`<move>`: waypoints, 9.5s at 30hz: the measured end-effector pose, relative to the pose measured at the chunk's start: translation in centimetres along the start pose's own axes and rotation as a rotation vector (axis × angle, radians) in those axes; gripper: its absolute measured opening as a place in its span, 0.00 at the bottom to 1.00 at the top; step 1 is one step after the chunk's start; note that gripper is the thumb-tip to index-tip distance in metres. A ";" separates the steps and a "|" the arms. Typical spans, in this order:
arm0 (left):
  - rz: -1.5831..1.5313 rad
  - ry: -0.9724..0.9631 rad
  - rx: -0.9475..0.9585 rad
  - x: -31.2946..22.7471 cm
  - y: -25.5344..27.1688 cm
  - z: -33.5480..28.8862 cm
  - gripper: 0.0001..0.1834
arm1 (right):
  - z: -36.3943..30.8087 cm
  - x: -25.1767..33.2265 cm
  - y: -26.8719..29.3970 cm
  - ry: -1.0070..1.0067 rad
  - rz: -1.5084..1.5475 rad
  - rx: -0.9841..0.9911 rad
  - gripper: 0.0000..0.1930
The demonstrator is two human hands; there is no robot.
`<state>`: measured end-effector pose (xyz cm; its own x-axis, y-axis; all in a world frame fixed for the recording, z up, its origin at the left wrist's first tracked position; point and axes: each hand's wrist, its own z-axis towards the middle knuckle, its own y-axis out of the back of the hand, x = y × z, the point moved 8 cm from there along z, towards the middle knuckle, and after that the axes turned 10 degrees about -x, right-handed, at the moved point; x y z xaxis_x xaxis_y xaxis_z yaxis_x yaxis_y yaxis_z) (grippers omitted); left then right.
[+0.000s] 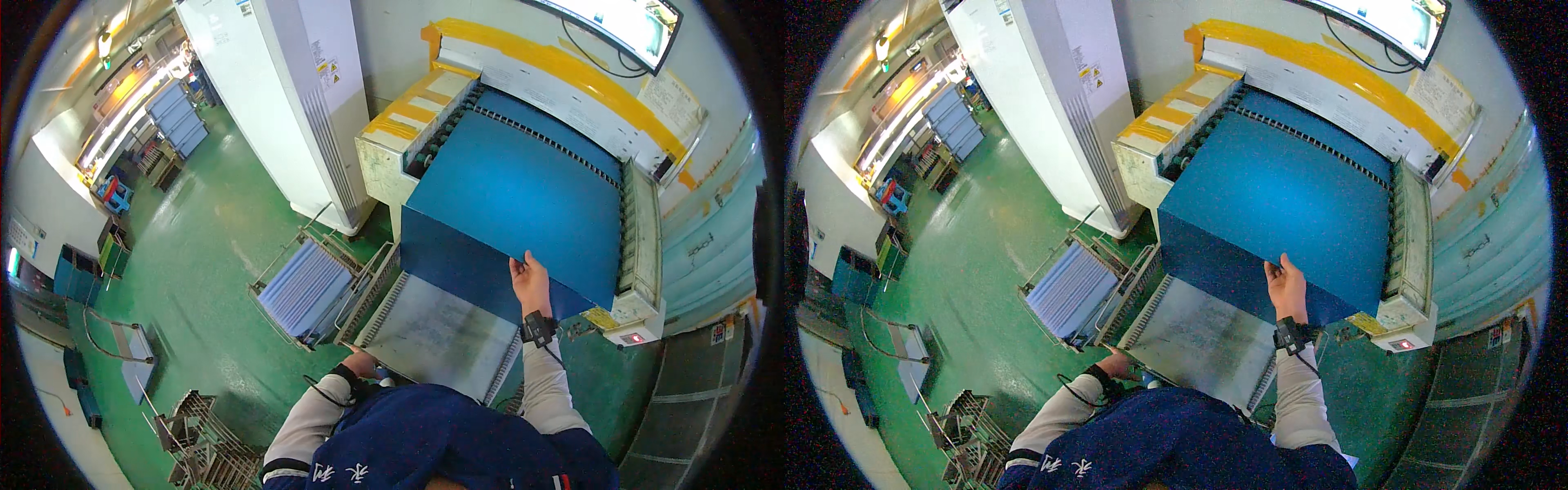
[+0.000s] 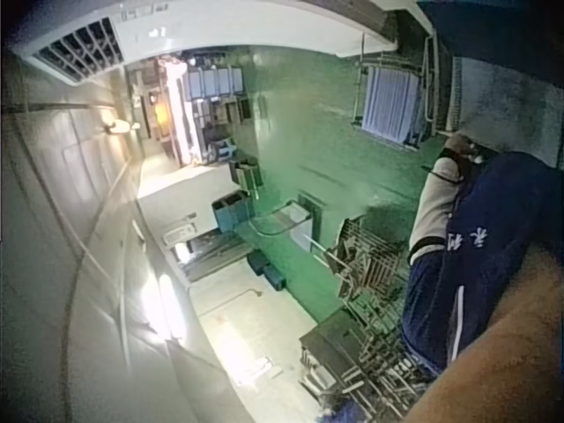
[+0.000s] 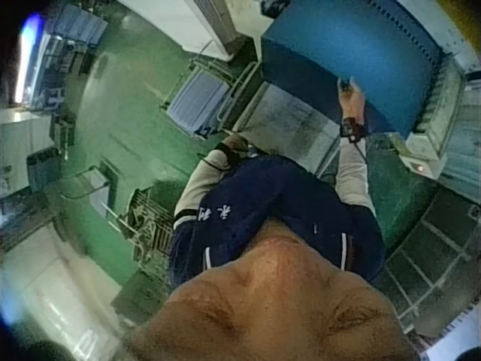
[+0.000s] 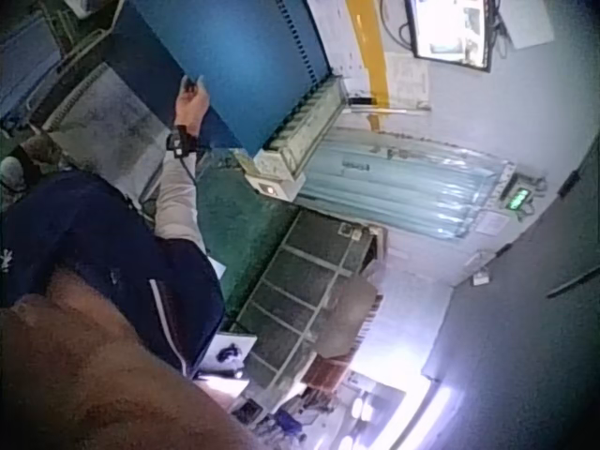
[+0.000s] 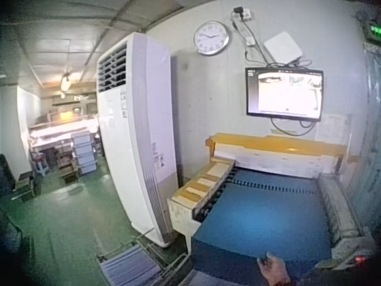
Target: Feeding large blue material sheets into a processing machine and then collecting them from the output to stack on a rack.
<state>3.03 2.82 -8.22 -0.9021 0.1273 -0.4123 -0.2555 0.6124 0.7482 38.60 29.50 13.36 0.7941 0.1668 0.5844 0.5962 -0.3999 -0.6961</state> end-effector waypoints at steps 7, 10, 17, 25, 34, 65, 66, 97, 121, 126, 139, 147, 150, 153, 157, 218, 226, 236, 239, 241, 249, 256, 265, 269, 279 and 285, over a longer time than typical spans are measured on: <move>0.017 0.003 -0.037 0.5 -0.5 0.2 0.35 | 0.3 0.1 -0.6 0.012 -0.016 -0.017 0.06; 0.001 0.020 0.056 0.2 -0.5 0.0 0.37 | 0.4 -0.1 -0.9 -0.013 -0.019 -0.014 0.07; -0.062 -0.031 0.003 -1.6 1.9 -1.0 0.42 | 0.9 0.2 -0.7 -0.022 -0.030 -0.050 0.08; 0.096 0.013 0.109 -0.3 0.1 -0.1 0.40 | 1.0 0.2 -1.3 -0.041 -0.038 -0.053 0.11; -0.043 0.028 0.050 -0.6 0.7 -0.6 0.39 | 1.3 -0.5 -1.4 -0.147 -0.099 -0.036 0.12; 0.020 0.037 0.022 -0.5 0.7 -0.7 0.37 | -1.6 -2.4 -5.2 0.700 -2.138 0.275 0.13; 0.003 0.035 0.009 -0.6 0.8 -0.7 0.37 | -1.6 -2.5 -5.1 0.667 -2.184 0.268 0.15; -0.145 -0.003 -0.128 -1.4 2.2 -1.1 0.39 | -1.7 -2.2 -5.8 0.652 -2.189 0.246 0.20; 0.023 0.066 0.028 0.4 -0.5 0.1 0.39 | -1.4 -2.0 -5.9 0.646 -2.162 0.191 0.19; -0.105 0.078 -0.034 0.2 0.0 -0.1 0.38 | -1.4 -2.1 -5.9 0.672 -2.163 0.213 0.19; -0.005 0.082 0.021 0.4 -0.3 -0.1 0.40 | -1.4 -2.0 -6.0 0.631 -2.180 0.209 0.19; -0.109 0.070 -0.036 0.8 -0.8 0.1 0.37 | -1.1 -2.1 -5.8 0.646 -2.170 0.215 0.20; -0.127 0.052 -0.059 0.9 -0.8 0.3 0.36 | -1.0 -2.1 -5.8 0.655 -2.164 0.212 0.20; -0.088 0.049 -0.033 0.2 -0.2 0.2 0.35 | -1.1 -2.0 -5.6 0.659 -2.164 0.200 0.20; -0.064 0.048 -0.018 0.2 -0.5 0.2 0.35 | -1.0 -2.1 -5.7 0.655 -2.164 0.204 0.20; -0.098 0.102 -0.042 0.0 0.3 -0.2 0.35 | -1.6 -2.0 -6.2 0.592 -2.210 0.185 0.20; -0.159 0.087 -0.076 1.0 -0.8 0.3 0.36 | -1.2 -2.0 -6.0 0.629 -2.198 0.193 0.20; -0.077 0.071 -0.054 1.0 -1.1 0.3 0.37 | -1.6 -2.0 -6.6 0.636 -2.175 0.207 0.20; -0.084 0.092 -0.046 0.6 -0.6 0.3 0.36 | -1.3 -1.9 -6.1 0.624 -2.184 0.198 0.20; -0.063 0.108 -0.011 0.4 -0.4 0.2 0.36 | -1.1 -2.0 -5.9 0.626 -2.185 0.196 0.20; -0.122 0.049 -0.097 1.1 -1.2 0.6 0.35 | -1.1 -2.0 -6.1 0.669 -2.168 0.196 0.19; -0.144 0.059 -0.111 1.0 -0.9 0.5 0.35 | -0.8 -2.1 -5.9 0.677 -2.168 0.204 0.19; -0.105 0.082 -0.070 1.3 -1.3 0.5 0.35 | -0.5 -2.1 -5.7 0.635 -2.173 0.206 0.20; -0.095 0.074 -0.110 1.4 -1.3 0.7 0.36 | -0.6 -2.1 -5.8 0.626 -2.179 0.212 0.20; -0.092 0.102 -0.069 0.7 -0.2 0.0 0.37 | -0.6 -2.0 -5.8 0.624 -2.197 0.183 0.20; -0.123 0.121 -0.048 0.3 0.4 -0.3 0.35 | 0.0 -2.0 -5.4 0.706 -2.167 0.170 0.20</move>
<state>2.58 2.81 -7.88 -0.8976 -0.0423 -0.4388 -0.3798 0.5794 0.7211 33.82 31.37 15.99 -0.9586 -0.1521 0.2409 0.2524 -0.0613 0.9657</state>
